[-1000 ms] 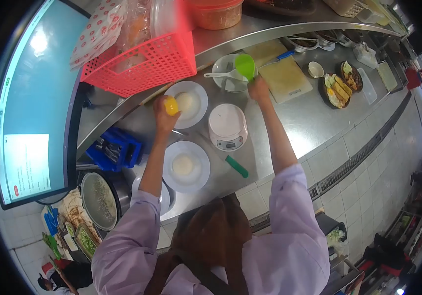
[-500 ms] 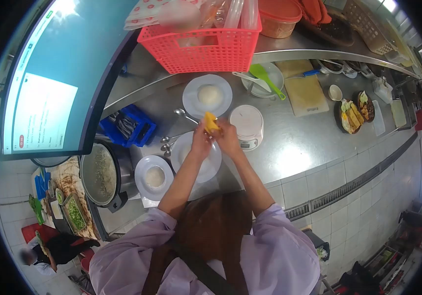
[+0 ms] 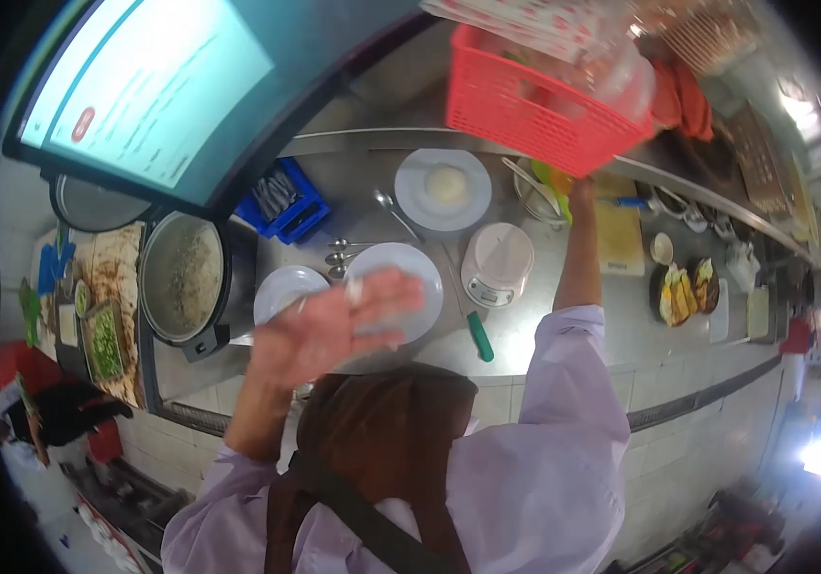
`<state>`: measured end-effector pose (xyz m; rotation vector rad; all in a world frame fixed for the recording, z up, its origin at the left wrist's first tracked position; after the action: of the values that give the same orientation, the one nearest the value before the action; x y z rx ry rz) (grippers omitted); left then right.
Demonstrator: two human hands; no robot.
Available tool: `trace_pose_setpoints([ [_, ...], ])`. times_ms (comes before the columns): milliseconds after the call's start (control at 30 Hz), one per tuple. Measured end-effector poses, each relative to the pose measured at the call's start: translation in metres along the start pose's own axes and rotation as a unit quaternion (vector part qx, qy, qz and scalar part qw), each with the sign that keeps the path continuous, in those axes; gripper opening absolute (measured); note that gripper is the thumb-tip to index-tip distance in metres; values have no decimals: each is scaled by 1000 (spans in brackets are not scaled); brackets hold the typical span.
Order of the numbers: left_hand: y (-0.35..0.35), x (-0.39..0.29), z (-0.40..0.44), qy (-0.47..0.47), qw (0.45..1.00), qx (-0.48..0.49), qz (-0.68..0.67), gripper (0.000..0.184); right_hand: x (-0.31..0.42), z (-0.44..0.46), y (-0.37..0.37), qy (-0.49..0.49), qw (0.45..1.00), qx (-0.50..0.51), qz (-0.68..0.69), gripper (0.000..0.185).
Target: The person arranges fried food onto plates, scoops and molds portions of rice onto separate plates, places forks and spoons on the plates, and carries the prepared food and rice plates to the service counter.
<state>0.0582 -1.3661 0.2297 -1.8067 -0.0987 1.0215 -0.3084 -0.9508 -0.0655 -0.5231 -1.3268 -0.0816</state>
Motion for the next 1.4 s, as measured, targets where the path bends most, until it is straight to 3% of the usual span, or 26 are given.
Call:
trace_pose_setpoints([
  [100,-107,-33,-51,-102,931,221,274,73,-2,18,17,-15,988,-89,-122,41],
  [167,-143,-40,-70,-279,874,280,282,73,-1,36,11,37,967,-51,-249,39],
  [233,-147,-44,-92,-404,844,263,237,79,1,42,-11,195,832,67,-516,36],
  [300,-145,-51,-107,-411,834,258,264,80,5,9,-53,320,712,103,-616,34],
  [367,-135,-59,-124,-427,832,241,260,81,11,-43,-82,331,727,86,-595,28],
  [433,-112,-71,-138,-397,842,233,282,82,33,-127,-155,332,786,86,-514,17],
  [500,-70,-86,-159,-355,854,215,314,103,23,-221,-211,266,866,157,-393,14],
  [567,33,-117,-180,-302,952,-18,43,71,15,-325,-278,181,914,235,-277,20],
  [600,81,-122,-200,-352,933,-65,-46,84,46,-381,-328,149,923,267,-235,26],
  [667,175,-120,-243,-416,888,-143,-134,72,132,-481,-424,316,862,370,-141,39],
  [767,278,-112,-302,-444,850,-234,-161,66,194,-600,-523,377,776,505,41,60],
  [833,315,-105,-318,-408,867,-205,-196,67,214,-678,-577,478,607,625,110,67],
  [900,338,-109,-359,-417,863,-172,-226,67,123,-693,-642,490,608,625,5,70],
  [933,343,-107,-375,-426,852,-149,-265,67,120,-681,-657,489,617,617,-5,70],
  [967,334,-111,-380,-418,859,-142,-260,67,83,-645,-688,314,675,644,-178,70],
  [1000,340,-102,-400,-408,818,-302,-270,70,45,-617,-690,116,694,628,-334,70],
  [1033,347,-88,-426,-384,753,-460,-273,73,77,-622,-689,316,740,509,-304,71],
  [1067,362,-92,-430,-383,756,-456,-272,73,85,-632,-685,319,741,506,-307,71],
  [1133,374,-105,-445,-381,780,-495,-43,80,148,-709,-664,461,615,638,31,70],
  [1167,370,-110,-449,-375,778,-503,34,82,134,-715,-664,474,591,652,1,70],
  [1200,356,-112,-452,-412,789,-442,-112,83,120,-720,-664,487,565,665,-29,70],
  [1233,345,-111,-453,-438,777,-372,-257,84,37,-690,-674,292,616,697,-220,72],
  [1267,337,-120,-456,-434,783,-367,-253,84,-34,-660,-662,81,620,675,-392,73],
  [1300,332,-126,-463,-420,789,-393,-219,83,17,-646,-660,233,768,536,-261,72],
  [1333,328,-121,-468,-402,789,-423,-192,83,20,-651,-654,226,770,534,-268,72],
  [1400,349,-108,-454,-342,792,-453,-223,76,131,-681,-663,333,744,578,39,70],
])
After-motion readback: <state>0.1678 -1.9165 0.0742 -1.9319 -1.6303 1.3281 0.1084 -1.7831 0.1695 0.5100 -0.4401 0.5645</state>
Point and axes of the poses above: each hand's wrist, its own z-axis towards the middle knuckle, its own y-axis out of the back of the hand, x = y × z, the point moved 9 cm from there along z, towards the middle knuckle, and after that the axes turned 11 degrees about y, right-handed, at the moved point
